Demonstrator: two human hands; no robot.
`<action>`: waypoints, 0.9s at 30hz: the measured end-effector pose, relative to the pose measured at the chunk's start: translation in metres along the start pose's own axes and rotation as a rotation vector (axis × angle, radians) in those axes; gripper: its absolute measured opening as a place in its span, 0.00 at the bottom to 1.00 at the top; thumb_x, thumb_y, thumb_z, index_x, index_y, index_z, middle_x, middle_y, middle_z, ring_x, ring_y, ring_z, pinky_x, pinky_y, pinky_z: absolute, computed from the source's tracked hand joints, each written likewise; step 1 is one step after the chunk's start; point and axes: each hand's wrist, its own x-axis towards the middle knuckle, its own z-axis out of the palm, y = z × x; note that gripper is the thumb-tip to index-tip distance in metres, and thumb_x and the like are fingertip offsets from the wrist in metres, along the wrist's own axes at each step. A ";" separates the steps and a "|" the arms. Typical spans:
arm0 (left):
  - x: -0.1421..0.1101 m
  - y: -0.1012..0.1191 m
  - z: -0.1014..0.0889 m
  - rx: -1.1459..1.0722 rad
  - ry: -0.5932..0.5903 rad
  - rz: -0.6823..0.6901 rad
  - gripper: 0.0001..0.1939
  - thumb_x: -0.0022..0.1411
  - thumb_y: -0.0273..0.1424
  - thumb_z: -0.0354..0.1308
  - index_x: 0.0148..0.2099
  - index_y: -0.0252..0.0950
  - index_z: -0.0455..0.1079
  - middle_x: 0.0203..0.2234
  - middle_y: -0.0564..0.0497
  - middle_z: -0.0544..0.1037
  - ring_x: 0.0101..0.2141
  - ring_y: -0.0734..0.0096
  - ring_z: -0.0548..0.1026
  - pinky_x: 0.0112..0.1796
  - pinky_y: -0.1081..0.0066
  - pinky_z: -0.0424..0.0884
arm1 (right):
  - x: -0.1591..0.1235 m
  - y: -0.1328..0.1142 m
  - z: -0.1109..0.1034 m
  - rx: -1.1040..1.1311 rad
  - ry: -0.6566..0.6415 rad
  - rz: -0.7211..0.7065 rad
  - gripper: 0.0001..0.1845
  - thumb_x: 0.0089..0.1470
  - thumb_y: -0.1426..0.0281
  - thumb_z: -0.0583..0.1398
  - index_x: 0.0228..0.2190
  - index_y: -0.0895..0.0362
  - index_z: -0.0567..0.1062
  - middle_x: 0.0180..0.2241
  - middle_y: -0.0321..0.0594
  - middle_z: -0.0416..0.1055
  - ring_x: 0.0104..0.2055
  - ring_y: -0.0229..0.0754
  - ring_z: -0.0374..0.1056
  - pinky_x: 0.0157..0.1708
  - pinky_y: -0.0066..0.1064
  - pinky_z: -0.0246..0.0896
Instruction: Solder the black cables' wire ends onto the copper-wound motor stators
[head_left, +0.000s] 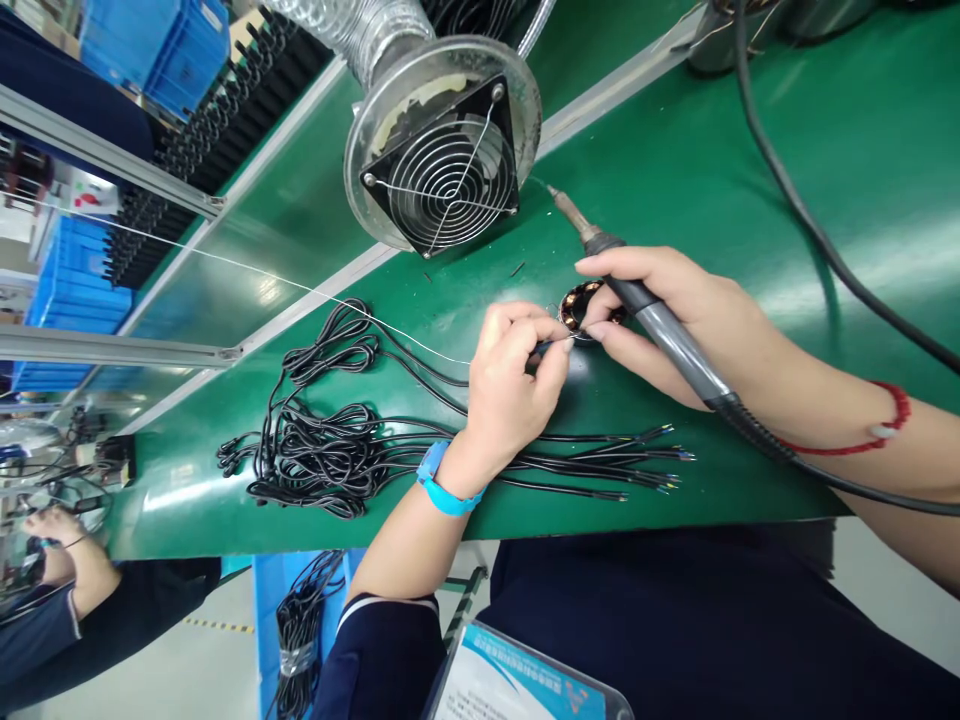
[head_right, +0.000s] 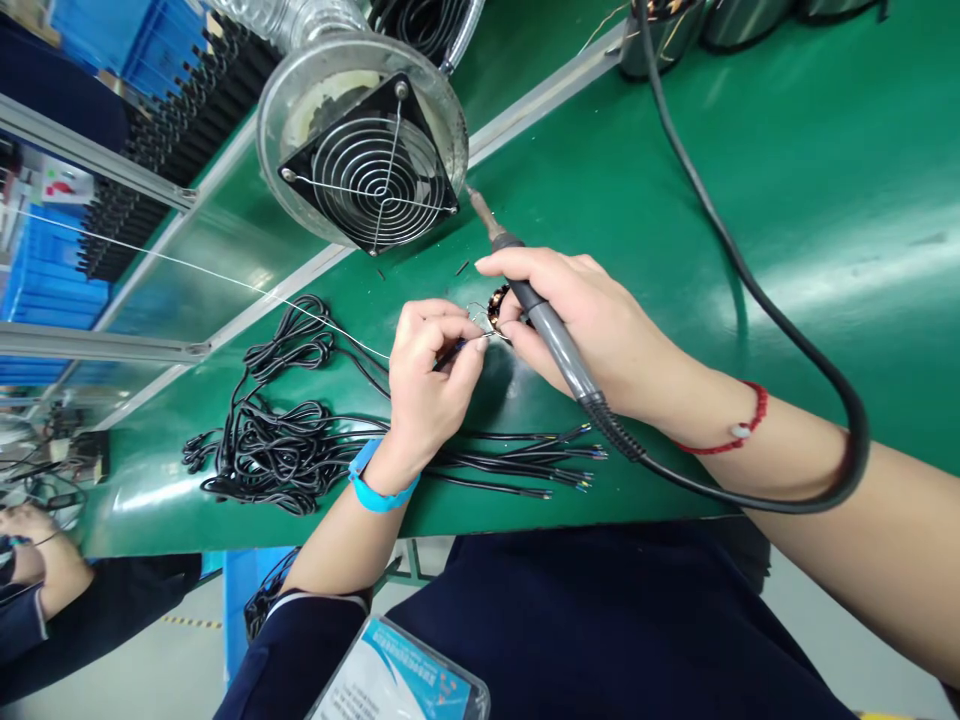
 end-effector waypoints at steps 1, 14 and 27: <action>0.000 0.000 -0.001 -0.016 -0.009 -0.018 0.01 0.64 0.26 0.60 0.38 0.36 0.71 0.36 0.49 0.74 0.38 0.72 0.73 0.35 0.72 0.69 | -0.001 0.000 -0.001 0.000 0.005 0.014 0.23 0.61 0.71 0.57 0.57 0.48 0.66 0.37 0.35 0.77 0.44 0.48 0.76 0.48 0.43 0.68; 0.019 -0.009 -0.027 -0.678 -0.358 -1.041 0.13 0.63 0.35 0.58 0.29 0.33 0.71 0.21 0.55 0.73 0.19 0.84 0.62 0.20 0.80 0.53 | 0.001 0.008 0.007 -0.102 -0.133 -0.116 0.30 0.57 0.74 0.55 0.60 0.47 0.58 0.46 0.40 0.75 0.49 0.53 0.71 0.50 0.51 0.67; 0.024 0.002 -0.020 -0.724 -0.231 -1.097 0.14 0.48 0.33 0.73 0.25 0.33 0.71 0.17 0.59 0.68 0.23 0.82 0.66 0.28 0.76 0.64 | -0.004 0.006 0.003 -0.105 -0.115 -0.176 0.33 0.57 0.71 0.57 0.63 0.48 0.57 0.46 0.42 0.76 0.45 0.52 0.71 0.46 0.47 0.66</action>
